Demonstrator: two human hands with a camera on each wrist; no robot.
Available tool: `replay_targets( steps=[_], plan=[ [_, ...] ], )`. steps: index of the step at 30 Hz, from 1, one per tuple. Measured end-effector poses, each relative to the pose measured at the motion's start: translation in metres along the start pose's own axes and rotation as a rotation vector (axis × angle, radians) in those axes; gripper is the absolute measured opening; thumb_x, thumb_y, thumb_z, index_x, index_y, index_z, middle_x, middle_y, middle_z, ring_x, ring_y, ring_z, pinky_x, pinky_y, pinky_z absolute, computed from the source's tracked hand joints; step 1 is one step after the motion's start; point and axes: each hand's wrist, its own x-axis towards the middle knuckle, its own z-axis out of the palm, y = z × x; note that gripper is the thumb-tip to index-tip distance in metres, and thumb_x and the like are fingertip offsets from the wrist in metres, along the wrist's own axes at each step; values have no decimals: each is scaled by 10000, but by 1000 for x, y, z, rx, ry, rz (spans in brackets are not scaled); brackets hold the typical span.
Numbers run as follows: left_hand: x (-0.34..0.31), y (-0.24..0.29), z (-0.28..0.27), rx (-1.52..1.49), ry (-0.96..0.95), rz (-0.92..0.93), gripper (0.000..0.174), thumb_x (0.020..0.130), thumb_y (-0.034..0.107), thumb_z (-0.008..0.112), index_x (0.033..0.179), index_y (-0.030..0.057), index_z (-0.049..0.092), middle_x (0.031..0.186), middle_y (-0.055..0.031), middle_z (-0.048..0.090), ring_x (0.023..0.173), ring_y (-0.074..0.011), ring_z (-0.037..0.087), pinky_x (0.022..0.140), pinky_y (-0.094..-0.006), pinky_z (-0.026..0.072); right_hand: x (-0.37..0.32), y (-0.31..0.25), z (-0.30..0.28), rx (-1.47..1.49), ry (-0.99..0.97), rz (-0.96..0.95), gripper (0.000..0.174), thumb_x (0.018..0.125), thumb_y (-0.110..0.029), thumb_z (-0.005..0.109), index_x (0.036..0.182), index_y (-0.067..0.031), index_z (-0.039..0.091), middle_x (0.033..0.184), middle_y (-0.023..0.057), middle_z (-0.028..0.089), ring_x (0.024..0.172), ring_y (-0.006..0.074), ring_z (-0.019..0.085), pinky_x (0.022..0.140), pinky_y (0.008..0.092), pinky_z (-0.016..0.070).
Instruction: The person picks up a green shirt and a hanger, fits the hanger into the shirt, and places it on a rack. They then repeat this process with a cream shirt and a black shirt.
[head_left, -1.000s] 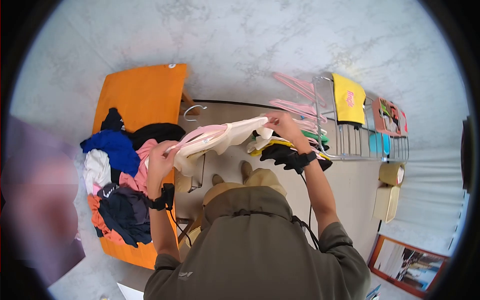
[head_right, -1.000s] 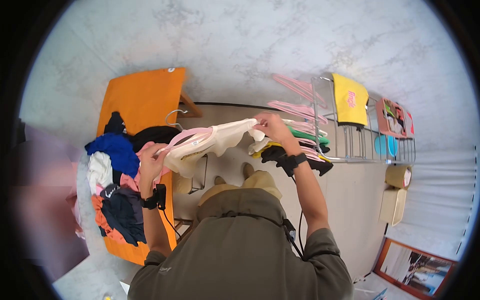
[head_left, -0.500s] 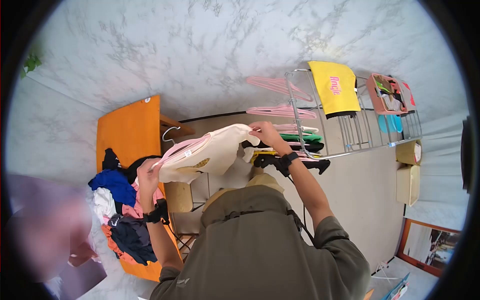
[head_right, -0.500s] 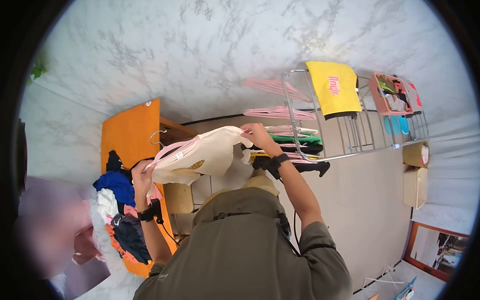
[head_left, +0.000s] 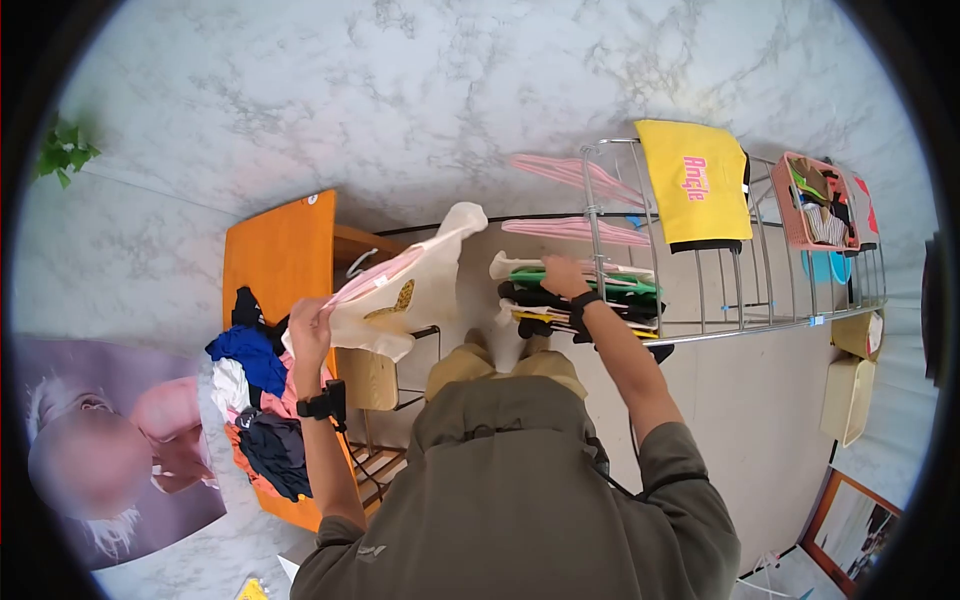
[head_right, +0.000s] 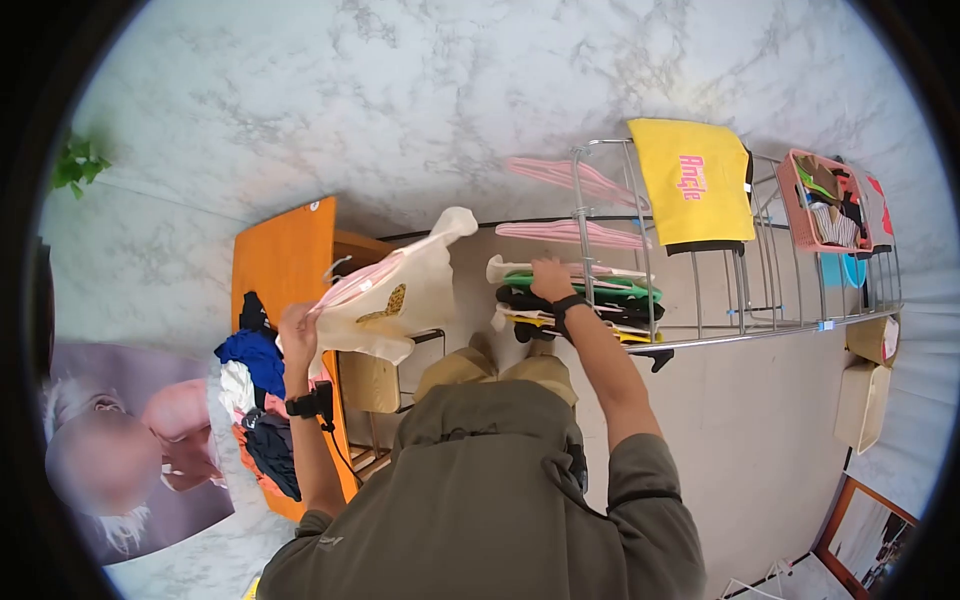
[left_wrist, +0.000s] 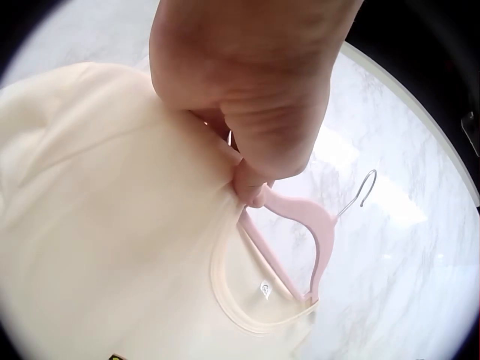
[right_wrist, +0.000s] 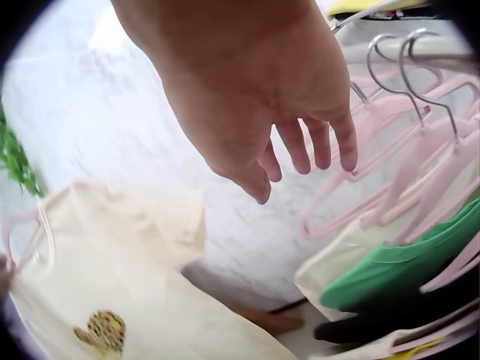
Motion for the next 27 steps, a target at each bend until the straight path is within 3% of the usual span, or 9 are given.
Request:
replay_targets(
  steps=[3, 8, 10, 17, 19, 23, 24, 27],
  plan=[
    [20, 13, 31, -21, -78, 84, 98, 802, 36, 630, 878, -3, 679, 767, -159, 626, 731, -310, 581, 682, -380, 445, 0, 8, 22, 47, -28, 50, 141, 709, -41, 571, 844, -20, 607, 896, 201, 641, 911, 390, 575, 793, 441, 488],
    [37, 33, 92, -94, -238, 172, 97, 776, 34, 630, 861, -2, 660, 763, -155, 620, 737, -332, 567, 678, -398, 440, -22, 19, 33, 98, 36, -10, 121, 703, -31, 573, 820, -10, 599, 829, 216, 622, 869, 404, 581, 776, 467, 473],
    [40, 37, 114, -120, -280, 231, 94, 766, 42, 631, 849, 0, 650, 758, -155, 613, 739, -343, 556, 676, -413, 434, -26, 23, 36, 218, 30, 38, 251, 654, 47, 546, 886, 22, 636, 823, 243, 629, 860, 428, 582, 786, 483, 471],
    [40, 74, 218, -212, -408, 242, 138, 775, 31, 592, 894, 31, 664, 824, -163, 633, 801, -361, 575, 726, -429, 448, -49, 16, 35, 291, 109, 78, 182, 652, 77, 531, 811, 32, 608, 784, 254, 615, 847, 429, 593, 782, 479, 474],
    [43, 88, 250, -306, -425, 322, 199, 768, 8, 567, 942, 36, 659, 845, -170, 631, 806, -362, 574, 726, -427, 447, -53, 14, 38, 320, 142, 84, 167, 625, 70, 544, 782, 44, 599, 766, 260, 608, 830, 435, 590, 774, 478, 473],
    [38, 110, 308, -435, -448, 341, 269, 741, -26, 542, 976, 43, 655, 850, -175, 627, 810, -368, 567, 732, -440, 444, -68, 3, 42, 299, 203, 123, 132, 595, 56, 548, 719, 58, 595, 734, 271, 597, 812, 432, 594, 763, 475, 477],
    [35, 113, 321, -469, -487, 275, 290, 729, -37, 529, 978, 44, 655, 852, -178, 625, 815, -375, 562, 737, -447, 443, -70, -2, 37, 297, 205, 131, 132, 595, 56, 548, 719, 58, 595, 734, 271, 597, 812, 432, 594, 763, 475, 477],
    [23, 119, 351, -507, -544, 201, 319, 715, -55, 508, 981, 43, 655, 853, -183, 623, 821, -387, 551, 748, -463, 439, -78, -14, 26, 395, 233, 183, 199, 610, 58, 527, 783, 57, 626, 788, 279, 605, 846, 437, 581, 801, 460, 473]
  ],
)
